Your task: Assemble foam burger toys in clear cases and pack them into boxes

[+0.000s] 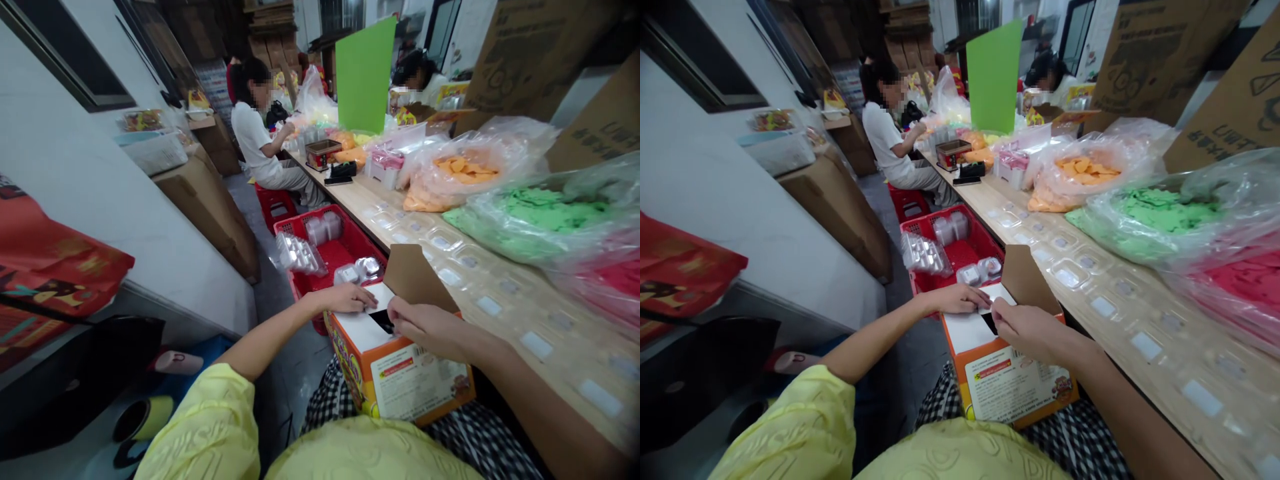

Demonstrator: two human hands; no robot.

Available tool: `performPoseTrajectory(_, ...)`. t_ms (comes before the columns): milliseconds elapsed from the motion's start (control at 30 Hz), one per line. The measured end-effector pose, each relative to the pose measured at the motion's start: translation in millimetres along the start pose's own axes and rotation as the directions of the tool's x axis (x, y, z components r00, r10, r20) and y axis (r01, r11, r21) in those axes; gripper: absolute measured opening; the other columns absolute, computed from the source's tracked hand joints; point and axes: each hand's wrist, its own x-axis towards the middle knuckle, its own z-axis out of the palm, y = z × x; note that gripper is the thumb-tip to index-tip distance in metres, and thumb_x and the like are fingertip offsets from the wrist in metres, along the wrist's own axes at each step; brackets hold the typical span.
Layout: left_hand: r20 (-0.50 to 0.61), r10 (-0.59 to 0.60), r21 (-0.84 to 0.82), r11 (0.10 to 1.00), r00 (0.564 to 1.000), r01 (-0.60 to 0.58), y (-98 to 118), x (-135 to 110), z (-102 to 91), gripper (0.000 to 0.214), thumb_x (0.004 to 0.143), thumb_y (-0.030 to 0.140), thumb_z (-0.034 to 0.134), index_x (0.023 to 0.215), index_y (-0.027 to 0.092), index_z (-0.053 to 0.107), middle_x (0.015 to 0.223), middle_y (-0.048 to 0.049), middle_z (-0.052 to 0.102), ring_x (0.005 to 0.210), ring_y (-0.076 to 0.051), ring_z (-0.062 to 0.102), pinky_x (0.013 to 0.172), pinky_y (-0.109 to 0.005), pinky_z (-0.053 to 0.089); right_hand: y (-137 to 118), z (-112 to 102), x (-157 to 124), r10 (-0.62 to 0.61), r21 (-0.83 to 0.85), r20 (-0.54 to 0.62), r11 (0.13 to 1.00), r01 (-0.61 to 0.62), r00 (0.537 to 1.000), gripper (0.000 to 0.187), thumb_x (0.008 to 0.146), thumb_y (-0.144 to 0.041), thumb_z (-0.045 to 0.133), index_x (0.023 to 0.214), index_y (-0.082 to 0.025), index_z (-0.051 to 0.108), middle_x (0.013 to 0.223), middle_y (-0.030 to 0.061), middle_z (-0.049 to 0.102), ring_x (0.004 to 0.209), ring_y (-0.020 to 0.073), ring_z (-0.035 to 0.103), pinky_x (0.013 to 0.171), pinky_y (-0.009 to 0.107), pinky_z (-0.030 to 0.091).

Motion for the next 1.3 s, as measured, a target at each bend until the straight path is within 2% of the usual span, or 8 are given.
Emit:
performPoseTrajectory(300,0.115,-0.1,-0.046,0.993,0.988,0.106,-2.4,-2.2,10.2,0.04,0.066,0.002,0.045,0.098,0.018,0.065,0.117,-0.002,0.058,0.12,-0.018,0.042,0.101,-0.029,0.031,-1.6,-5.4,12.2,-0.047,-0.094,0.052,0.994,0.052,0.998,0.013,0.087,-0.024,0.03,0.078,-0.02,0.039,0.06,-0.0014,0.049,0.053,0.0132,0.045,0.048,0.024,0.025)
performPoseTrajectory(467,-0.094,-0.161,-0.132,0.98,0.982,0.148,4.9,-8.7,5.2,0.035,0.075,0.012,0.046,0.106,0.018,0.061,0.107,-0.0042,0.063,0.1,-0.016,0.056,0.089,-0.027,0.039,-2.6,-7.1,6.7,-0.075,0.019,-0.002,0.997,0.075,0.997,0.017,0.09,-0.028,0.029,0.087,-0.02,0.044,0.065,-0.0014,0.053,0.055,0.0129,0.047,0.049,0.023,0.03)
performPoseTrajectory(567,-0.367,-0.388,-0.27,0.914,0.845,0.303,0.6,-16.1,1.3,0.031,0.077,0.021,0.046,0.104,0.014,0.061,0.104,-0.0059,0.063,0.094,-0.016,0.056,0.085,-0.027,0.04,1.2,-4.7,-0.4,-0.083,0.1,-0.166,0.99,0.1,0.983,0.018,0.09,-0.028,0.03,0.094,-0.02,0.046,0.071,-0.0006,0.055,0.06,0.0132,0.05,0.053,0.024,0.036)
performPoseTrajectory(667,-0.41,-0.614,-0.449,0.78,0.674,0.437,-9.0,-24.6,0.9,0.034,0.074,0.029,0.053,0.103,0.014,0.061,0.105,-0.0061,0.061,0.097,-0.019,0.052,0.084,-0.028,0.039,10.6,-5.2,-3.3,-0.145,0.062,-0.375,0.982,0.18,0.916,0.015,0.088,-0.025,0.036,0.096,-0.02,0.048,0.085,0.0035,0.057,0.076,0.0158,0.053,0.066,0.028,0.041)
performPoseTrajectory(767,-0.28,-0.684,-0.534,0.694,0.673,0.483,-15.4,-31.1,6.2,0.041,0.073,0.04,0.053,0.097,0.009,0.062,0.089,-0.0074,0.064,0.081,-0.018,0.056,0.071,-0.028,0.043,20.3,-11.5,-1.9,-0.232,-0.123,-0.549,0.973,0.197,0.803,0.015,0.084,-0.024,0.043,0.097,-0.019,0.051,0.094,0.0066,0.058,0.089,0.0199,0.052,0.079,0.036,0.038)
performPoseTrajectory(1033,-0.323,-0.695,-0.526,0.696,0.642,0.489,-2.5,-43.1,7.3,0.044,0.073,0.046,0.048,0.097,0.012,0.062,0.082,-0.0036,0.062,0.07,-0.014,0.054,0.06,-0.022,0.039,0.9,-10.6,-6.6,-0.304,-0.304,-0.14,0.919,0.251,0.942,0.033,0.09,-0.021,0.033,0.07,-0.018,0.058,0.065,0.0014,0.061,0.067,0.0158,0.057,0.082,0.037,0.038)
performPoseTrajectory(1167,-0.412,-0.67,-0.411,0.741,0.617,0.53,21.1,-50.7,-4.4,0.04,0.075,0.045,0.045,0.098,0.017,0.063,0.083,-0.0021,0.063,0.073,-0.015,0.055,0.059,-0.021,0.039,-11.1,-7.7,-13.6,-0.295,-0.293,-0.141,0.924,0.245,0.945,0.032,0.088,-0.02,0.035,0.066,-0.017,0.057,0.065,0.0032,0.061,0.066,0.0168,0.057,0.07,0.033,0.043)
performPoseTrajectory(1300,-0.464,-0.627,-0.361,0.779,0.625,0.513,47.7,-55.7,-16.1,0.04,0.078,0.043,0.041,0.103,0.018,0.06,0.086,-0.0016,0.064,0.073,-0.015,0.055,0.058,-0.021,0.039,-18.2,-11.6,-30.7,-0.39,-0.191,-0.275,0.918,0.348,0.879,0.021,0.087,-0.018,0.038,0.091,-0.018,0.059,0.088,0.0058,0.064,0.084,0.0182,0.058,0.076,0.033,0.045)
